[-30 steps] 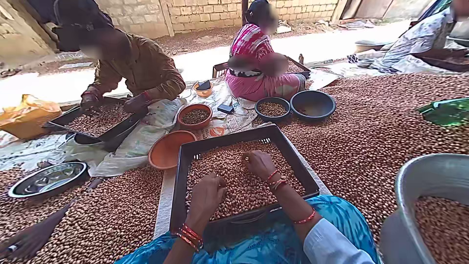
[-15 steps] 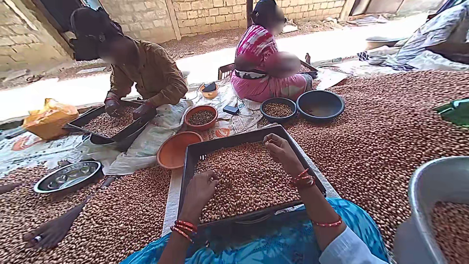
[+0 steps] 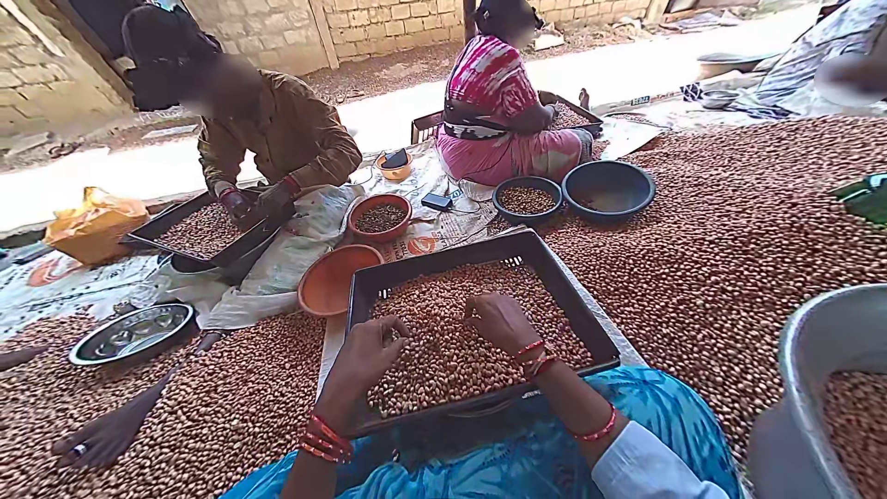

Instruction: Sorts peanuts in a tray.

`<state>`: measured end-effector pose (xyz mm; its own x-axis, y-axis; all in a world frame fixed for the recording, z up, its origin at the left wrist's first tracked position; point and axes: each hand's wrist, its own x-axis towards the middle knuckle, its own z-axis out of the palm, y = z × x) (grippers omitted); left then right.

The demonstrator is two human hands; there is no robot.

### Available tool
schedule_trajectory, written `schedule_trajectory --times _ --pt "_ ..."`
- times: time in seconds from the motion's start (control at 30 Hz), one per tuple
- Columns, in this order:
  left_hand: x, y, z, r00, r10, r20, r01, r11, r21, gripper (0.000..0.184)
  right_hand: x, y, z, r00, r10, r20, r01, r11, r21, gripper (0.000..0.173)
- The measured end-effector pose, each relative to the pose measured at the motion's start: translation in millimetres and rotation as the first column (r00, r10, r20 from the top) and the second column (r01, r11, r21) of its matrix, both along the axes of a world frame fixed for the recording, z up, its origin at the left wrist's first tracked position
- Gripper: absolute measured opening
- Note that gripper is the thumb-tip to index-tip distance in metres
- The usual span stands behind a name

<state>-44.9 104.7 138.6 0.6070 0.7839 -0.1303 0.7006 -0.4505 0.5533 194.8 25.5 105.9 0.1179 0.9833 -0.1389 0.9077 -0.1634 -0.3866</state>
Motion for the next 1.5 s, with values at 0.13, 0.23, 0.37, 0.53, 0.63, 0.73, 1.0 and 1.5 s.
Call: schedule_trajectory --times 0.13,0.23,0.37,0.53,0.63,0.73,1.0,1.5 --pt "14.8 -3.3 -16.6 0.983 0.078 -0.166 -0.067 0.995 0.071 0.021 6.6 -4.4 10.3 0.993 0.087 -0.081 -0.088 0.996 -0.016 0.024" --pt "24.7 -6.4 -28.6 0.958 0.099 -0.269 -0.086 0.995 0.059 0.026 15.0 -25.2 35.9 0.840 0.349 -0.415 -0.309 0.937 0.164 0.017" --pt "21.2 -2.4 -32.9 0.964 0.031 -0.265 -0.027 0.999 0.020 0.023 25.6 -38.8 50.9 0.592 0.408 -0.695 -0.202 0.910 0.362 0.009" --pt "-17.6 8.9 -12.0 0.811 -0.399 0.427 0.541 0.789 -0.290 0.012 36.7 -17.3 26.3 0.992 -0.019 -0.125 0.034 0.992 0.122 0.023" --pt "-24.4 4.3 2.5 0.828 -0.262 0.495 0.418 0.878 -0.234 0.010 31.8 -7.5 11.0 0.998 -0.054 -0.034 0.055 0.998 0.020 0.025" --pt "-16.6 7.9 0.9 0.998 -0.055 0.031 0.055 0.998 0.004 0.013 23.8 -2.4 4.2 0.999 -0.053 -0.009 0.053 0.998 -0.021 0.026" --pt "19.0 2.7 -24.9 0.872 0.104 -0.479 -0.087 0.995 0.058 0.028 21.7 -1.5 -2.8 0.996 -0.053 0.067 0.057 0.997 -0.061 0.029" --pt "-14.4 10.5 -20.2 0.863 -0.120 -0.490 -0.016 0.964 -0.265 0.039 75.3 -42.5 30.2 0.984 -0.177 0.032 0.178 0.934 -0.311 0.044"
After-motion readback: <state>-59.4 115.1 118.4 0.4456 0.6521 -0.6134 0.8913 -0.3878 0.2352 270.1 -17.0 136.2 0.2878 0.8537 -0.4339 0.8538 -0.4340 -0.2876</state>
